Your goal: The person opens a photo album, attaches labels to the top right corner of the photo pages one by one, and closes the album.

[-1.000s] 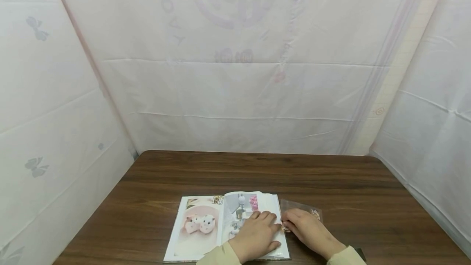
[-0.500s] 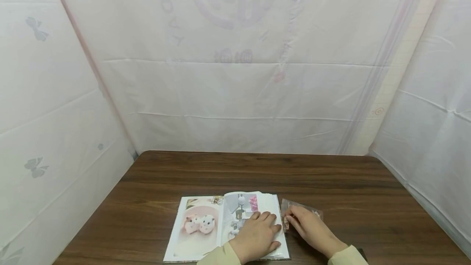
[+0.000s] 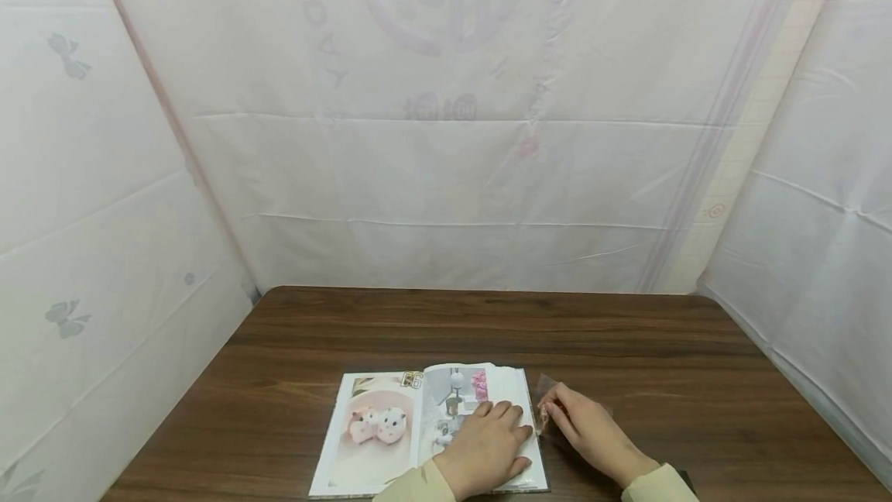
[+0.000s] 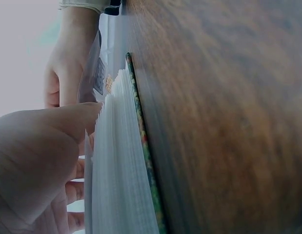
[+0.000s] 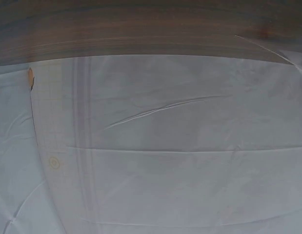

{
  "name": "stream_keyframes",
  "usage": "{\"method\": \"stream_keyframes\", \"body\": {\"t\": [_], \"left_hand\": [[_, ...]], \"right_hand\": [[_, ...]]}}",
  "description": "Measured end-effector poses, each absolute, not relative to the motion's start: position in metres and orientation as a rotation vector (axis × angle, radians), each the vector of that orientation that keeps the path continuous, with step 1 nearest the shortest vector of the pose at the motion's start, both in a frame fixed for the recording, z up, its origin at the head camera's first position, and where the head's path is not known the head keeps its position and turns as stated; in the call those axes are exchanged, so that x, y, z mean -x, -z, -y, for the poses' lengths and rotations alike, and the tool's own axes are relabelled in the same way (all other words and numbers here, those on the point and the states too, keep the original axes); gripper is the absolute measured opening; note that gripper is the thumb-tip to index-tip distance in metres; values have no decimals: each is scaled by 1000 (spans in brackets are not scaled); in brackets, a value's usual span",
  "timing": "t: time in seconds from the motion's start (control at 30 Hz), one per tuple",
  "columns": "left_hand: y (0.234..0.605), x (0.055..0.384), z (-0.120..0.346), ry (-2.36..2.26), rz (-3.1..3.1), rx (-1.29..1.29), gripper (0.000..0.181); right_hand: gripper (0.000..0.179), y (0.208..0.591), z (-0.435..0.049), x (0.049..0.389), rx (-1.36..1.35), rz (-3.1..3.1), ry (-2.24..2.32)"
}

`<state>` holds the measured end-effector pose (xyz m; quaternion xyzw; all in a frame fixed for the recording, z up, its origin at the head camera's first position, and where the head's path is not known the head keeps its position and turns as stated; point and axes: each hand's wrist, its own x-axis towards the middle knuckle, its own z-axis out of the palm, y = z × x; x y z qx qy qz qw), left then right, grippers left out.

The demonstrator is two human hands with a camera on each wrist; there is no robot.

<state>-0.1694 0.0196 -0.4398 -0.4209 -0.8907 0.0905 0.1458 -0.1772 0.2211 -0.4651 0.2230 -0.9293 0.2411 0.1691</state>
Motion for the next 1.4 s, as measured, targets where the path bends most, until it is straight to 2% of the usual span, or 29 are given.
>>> {"method": "stream_keyframes", "body": {"t": [0.83, 1.1, 1.4], "left_hand": [[440, 167, -19, -247, 2532, 1201, 36], [440, 167, -20, -261, 2580, 1211, 47], [440, 164, -20, -273, 2593, 1257, 42]], "right_hand": [[6, 465, -226, 180, -659, 2677, -667], [9, 465, -228, 178, -687, 2726, -655], [9, 463, -228, 177, -720, 2735, -626]]}}
